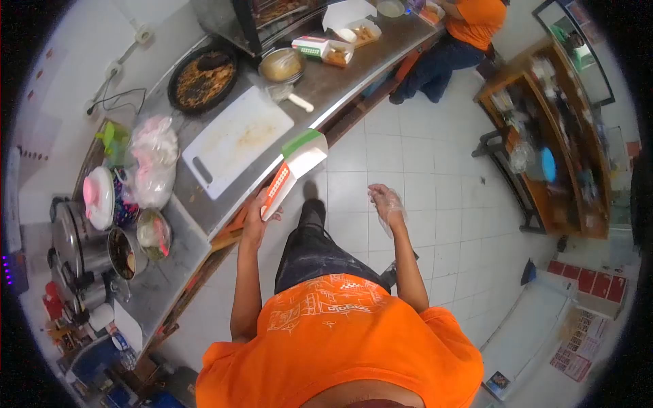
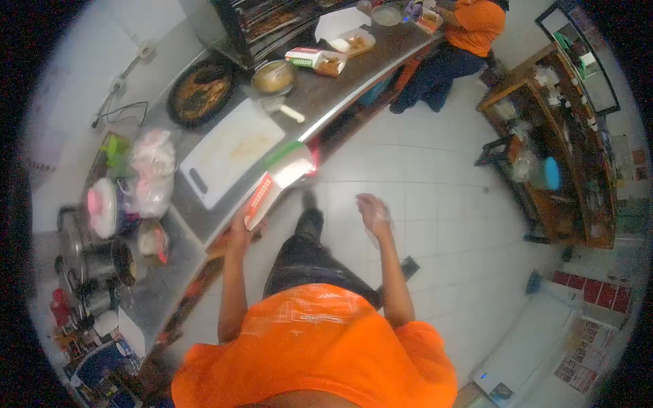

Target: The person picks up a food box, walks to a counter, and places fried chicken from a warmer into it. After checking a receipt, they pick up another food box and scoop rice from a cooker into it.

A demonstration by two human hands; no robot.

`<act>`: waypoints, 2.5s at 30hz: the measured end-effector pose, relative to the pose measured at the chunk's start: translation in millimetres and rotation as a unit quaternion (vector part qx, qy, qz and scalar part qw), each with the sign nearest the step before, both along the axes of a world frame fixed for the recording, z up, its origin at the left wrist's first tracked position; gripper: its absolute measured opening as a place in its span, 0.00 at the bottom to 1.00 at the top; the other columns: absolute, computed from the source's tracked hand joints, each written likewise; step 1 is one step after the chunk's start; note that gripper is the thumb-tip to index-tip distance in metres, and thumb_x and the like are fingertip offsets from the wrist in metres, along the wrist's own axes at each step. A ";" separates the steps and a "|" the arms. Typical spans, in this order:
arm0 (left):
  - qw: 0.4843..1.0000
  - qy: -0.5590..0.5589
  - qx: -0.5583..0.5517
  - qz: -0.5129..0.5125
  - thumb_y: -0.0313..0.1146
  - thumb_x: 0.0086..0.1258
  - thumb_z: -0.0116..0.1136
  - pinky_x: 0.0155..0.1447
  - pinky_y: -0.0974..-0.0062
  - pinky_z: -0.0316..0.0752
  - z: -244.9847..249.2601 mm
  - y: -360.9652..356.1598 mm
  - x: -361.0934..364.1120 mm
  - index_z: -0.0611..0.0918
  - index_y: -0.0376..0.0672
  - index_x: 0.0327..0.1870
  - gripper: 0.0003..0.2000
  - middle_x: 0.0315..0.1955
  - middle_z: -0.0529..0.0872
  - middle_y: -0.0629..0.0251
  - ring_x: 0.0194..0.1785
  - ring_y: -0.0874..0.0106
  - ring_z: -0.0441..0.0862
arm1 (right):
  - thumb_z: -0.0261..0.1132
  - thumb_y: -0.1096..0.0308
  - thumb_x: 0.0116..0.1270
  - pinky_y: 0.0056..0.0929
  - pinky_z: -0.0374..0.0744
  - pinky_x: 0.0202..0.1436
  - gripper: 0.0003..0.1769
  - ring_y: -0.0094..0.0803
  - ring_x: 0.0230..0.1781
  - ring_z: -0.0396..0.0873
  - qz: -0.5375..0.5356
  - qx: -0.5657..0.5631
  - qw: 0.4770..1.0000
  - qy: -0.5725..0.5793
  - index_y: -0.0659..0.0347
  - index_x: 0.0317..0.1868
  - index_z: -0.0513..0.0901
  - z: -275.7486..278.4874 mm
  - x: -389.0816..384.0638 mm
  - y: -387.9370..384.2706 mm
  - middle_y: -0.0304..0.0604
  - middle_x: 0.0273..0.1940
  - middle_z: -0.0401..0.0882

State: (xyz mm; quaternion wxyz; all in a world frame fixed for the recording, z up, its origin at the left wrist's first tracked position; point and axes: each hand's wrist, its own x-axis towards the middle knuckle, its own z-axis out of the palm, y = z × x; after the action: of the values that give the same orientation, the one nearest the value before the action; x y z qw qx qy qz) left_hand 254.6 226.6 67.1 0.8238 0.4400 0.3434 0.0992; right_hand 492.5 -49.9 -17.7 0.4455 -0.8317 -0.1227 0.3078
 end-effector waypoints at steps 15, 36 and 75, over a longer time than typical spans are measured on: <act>0.979 0.050 0.064 -0.187 0.44 0.70 0.50 0.41 0.83 0.70 27.5 164.6 431.9 0.77 0.41 0.56 0.20 0.39 0.80 0.71 0.38 0.81 0.75 | 0.60 0.66 0.68 0.28 0.77 0.49 0.14 0.33 0.43 0.80 -0.039 0.005 0.998 -0.046 0.62 0.50 0.83 3.3 465.9 170.5 0.48 0.43 0.84; 0.975 0.188 -0.075 0.087 0.56 0.63 0.52 0.47 0.70 0.73 46.6 122.2 738.8 0.73 0.34 0.61 0.34 0.47 0.81 0.56 0.45 0.66 0.80 | 0.68 0.62 0.54 0.40 0.59 0.74 0.50 0.52 0.73 0.57 0.346 -0.330 0.804 -0.354 0.52 0.76 0.53 -41.8 1139.6 433.9 0.58 0.73 0.55; 0.858 0.381 0.033 -0.344 0.75 0.63 0.36 0.31 0.73 0.83 28.5 199.8 997.0 0.66 0.52 0.69 0.42 0.60 0.75 0.50 0.42 0.62 0.85 | 0.51 0.42 0.71 0.26 0.70 0.22 0.29 0.26 0.18 0.72 -0.005 0.070 0.998 0.002 0.60 0.34 0.84 -87.7 968.0 219.2 0.38 0.23 0.78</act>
State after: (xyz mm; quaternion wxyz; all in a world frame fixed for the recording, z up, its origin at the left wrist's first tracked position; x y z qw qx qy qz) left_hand 1251.6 426.4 95.6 0.5952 0.5607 0.4539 -0.3541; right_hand 1460.6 169.3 -105.5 0.5042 -0.7986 -0.1386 0.2980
